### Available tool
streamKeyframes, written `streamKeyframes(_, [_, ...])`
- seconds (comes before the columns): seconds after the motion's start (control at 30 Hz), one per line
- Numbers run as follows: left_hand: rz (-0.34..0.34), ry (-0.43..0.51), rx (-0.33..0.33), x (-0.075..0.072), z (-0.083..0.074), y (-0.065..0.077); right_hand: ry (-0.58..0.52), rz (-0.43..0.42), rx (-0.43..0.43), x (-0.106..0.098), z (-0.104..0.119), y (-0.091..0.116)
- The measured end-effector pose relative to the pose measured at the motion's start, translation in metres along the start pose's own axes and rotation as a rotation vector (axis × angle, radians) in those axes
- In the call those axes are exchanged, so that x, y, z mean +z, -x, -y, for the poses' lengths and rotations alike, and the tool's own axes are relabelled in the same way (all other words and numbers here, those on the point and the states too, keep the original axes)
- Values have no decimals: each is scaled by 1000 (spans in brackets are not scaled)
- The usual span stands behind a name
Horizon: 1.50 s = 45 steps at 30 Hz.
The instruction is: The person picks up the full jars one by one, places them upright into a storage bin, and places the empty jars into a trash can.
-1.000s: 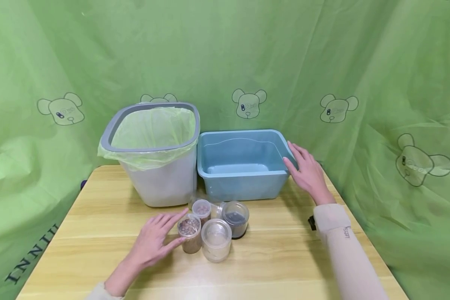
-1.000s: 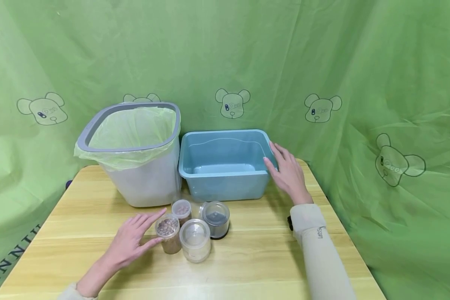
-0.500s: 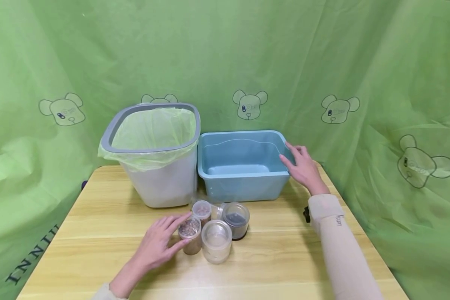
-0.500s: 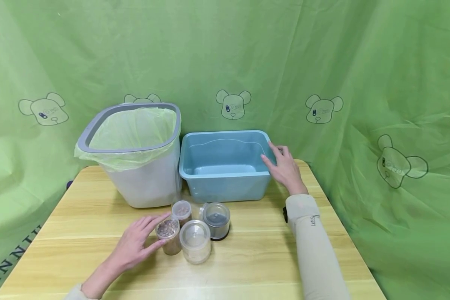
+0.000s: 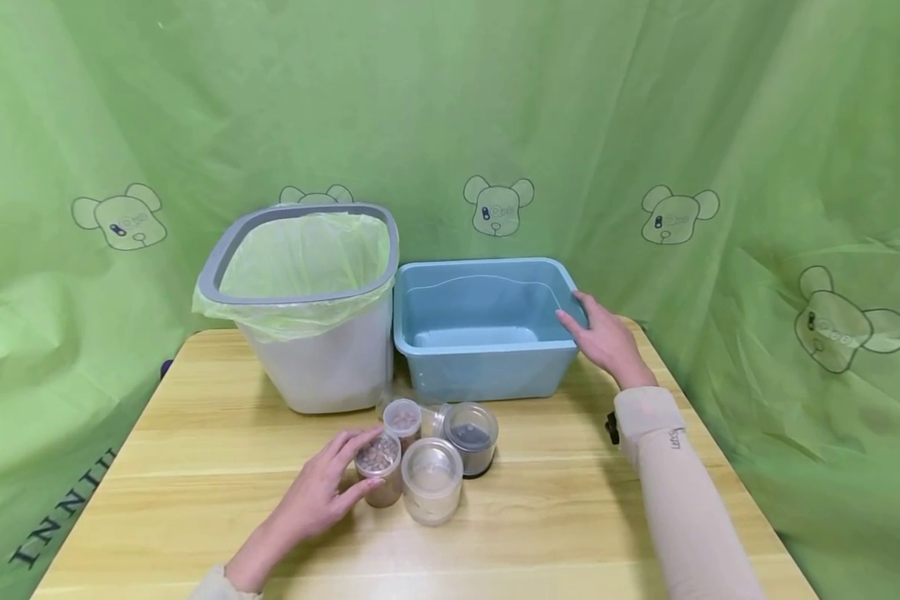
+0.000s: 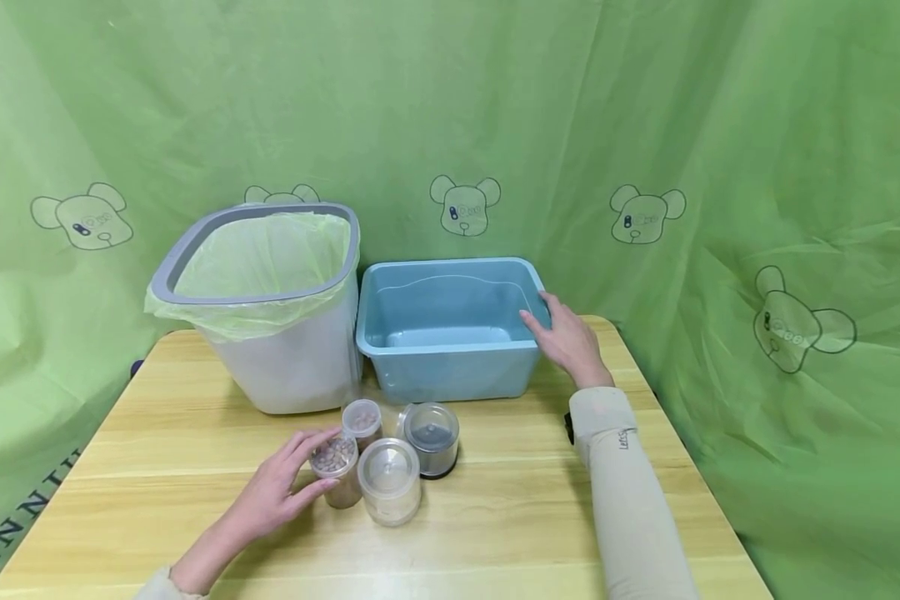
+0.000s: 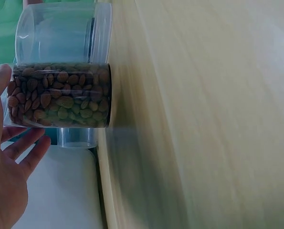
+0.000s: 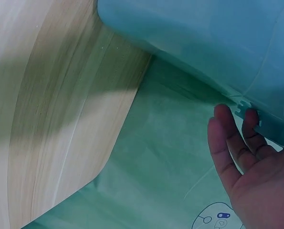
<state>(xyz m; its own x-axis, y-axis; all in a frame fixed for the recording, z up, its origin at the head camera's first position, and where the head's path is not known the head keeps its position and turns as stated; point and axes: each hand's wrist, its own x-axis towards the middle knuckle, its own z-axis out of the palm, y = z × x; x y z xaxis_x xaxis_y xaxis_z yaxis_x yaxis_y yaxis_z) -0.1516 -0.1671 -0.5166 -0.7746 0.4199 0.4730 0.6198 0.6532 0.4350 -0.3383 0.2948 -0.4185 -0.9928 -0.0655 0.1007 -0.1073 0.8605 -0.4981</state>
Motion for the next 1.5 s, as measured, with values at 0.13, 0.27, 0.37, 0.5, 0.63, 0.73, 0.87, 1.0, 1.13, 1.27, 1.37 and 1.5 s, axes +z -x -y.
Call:
streamKeyframes(0.13, [4,28,1,1,0,0,-2,-4,1,1,0,0])
streamKeyframes(0.27, [6,47,-3,0,0,1,-8,-10,-8,2,0,0])
streamKeyframes(0.37, [5,57,-3,0,0,2,-15,-8,-10,2,-1,1])
streamKeyframes(0.5, [-4,75,-1,1,0,2,-20,6,-7,1,0,1])
streamKeyframes(0.63, [-21,97,-2,0,-1,2,-17,23,-7,0,0,-1])
streamKeyframes(0.73, [-37,106,1,-5,-5,1,-13,35,-4,0,0,-2])
streamKeyframes(0.87, [-69,103,41,-14,-9,-3,-5,48,-1,0,-1,-1])
streamKeyframes(1.0, [-90,96,84,-27,-12,-10,6,51,-9,-1,-1,1])
streamKeyframes(1.13, [-90,82,104,-44,-18,-18,8,56,-19,-2,1,2])
streamKeyframes(1.27, [-89,65,129,-61,-23,-27,8,61,-13,-4,2,4])
streamKeyframes(1.37, [-102,61,143,-72,-27,-35,13,64,-12,-5,2,5])
streamKeyframes(1.5, [-133,61,178,-85,-32,-47,29,75,-13,-7,2,7])
